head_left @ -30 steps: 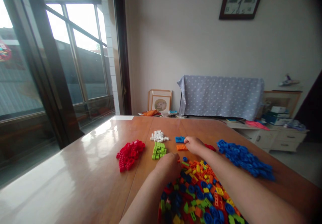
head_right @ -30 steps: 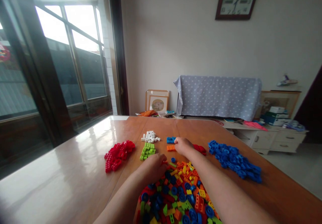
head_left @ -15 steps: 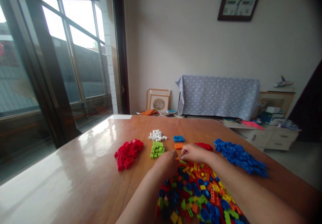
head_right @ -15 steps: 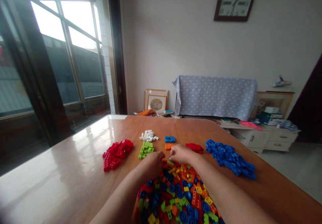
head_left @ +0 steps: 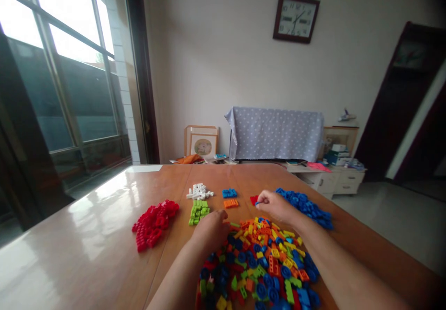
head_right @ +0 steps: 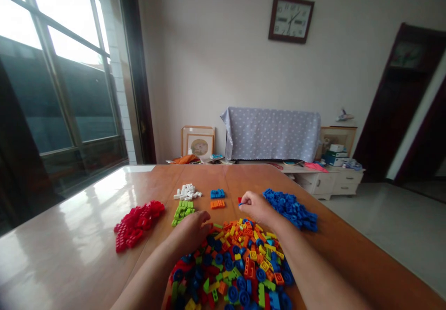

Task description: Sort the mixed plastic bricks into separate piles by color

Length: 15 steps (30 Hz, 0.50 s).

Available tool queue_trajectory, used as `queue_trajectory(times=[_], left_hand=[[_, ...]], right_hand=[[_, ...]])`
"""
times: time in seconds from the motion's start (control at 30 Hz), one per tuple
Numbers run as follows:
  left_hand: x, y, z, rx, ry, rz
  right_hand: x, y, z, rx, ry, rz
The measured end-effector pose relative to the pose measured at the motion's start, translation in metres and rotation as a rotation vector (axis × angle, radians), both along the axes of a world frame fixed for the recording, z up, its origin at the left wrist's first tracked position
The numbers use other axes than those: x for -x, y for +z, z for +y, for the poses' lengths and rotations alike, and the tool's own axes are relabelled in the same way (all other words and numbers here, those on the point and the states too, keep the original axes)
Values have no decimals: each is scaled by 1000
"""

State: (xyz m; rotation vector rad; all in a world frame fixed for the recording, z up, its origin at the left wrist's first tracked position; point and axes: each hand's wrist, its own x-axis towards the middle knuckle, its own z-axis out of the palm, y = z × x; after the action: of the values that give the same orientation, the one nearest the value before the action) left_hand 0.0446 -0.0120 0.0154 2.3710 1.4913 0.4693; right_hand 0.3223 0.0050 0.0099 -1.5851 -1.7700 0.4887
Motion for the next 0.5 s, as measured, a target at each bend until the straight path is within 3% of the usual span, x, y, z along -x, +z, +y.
queue_trajectory(times=[0.17, 0.3, 0.5], left_hand=[[2, 1, 0, -27, 26, 19], [4, -1, 3, -43, 41, 35], [1, 6, -1, -12, 43, 85]], right_hand=[[-90, 0, -21, -175, -432, 378], [-134, -13, -38, -276, -700, 243], [-146, -21, -38, -150, -767, -53]])
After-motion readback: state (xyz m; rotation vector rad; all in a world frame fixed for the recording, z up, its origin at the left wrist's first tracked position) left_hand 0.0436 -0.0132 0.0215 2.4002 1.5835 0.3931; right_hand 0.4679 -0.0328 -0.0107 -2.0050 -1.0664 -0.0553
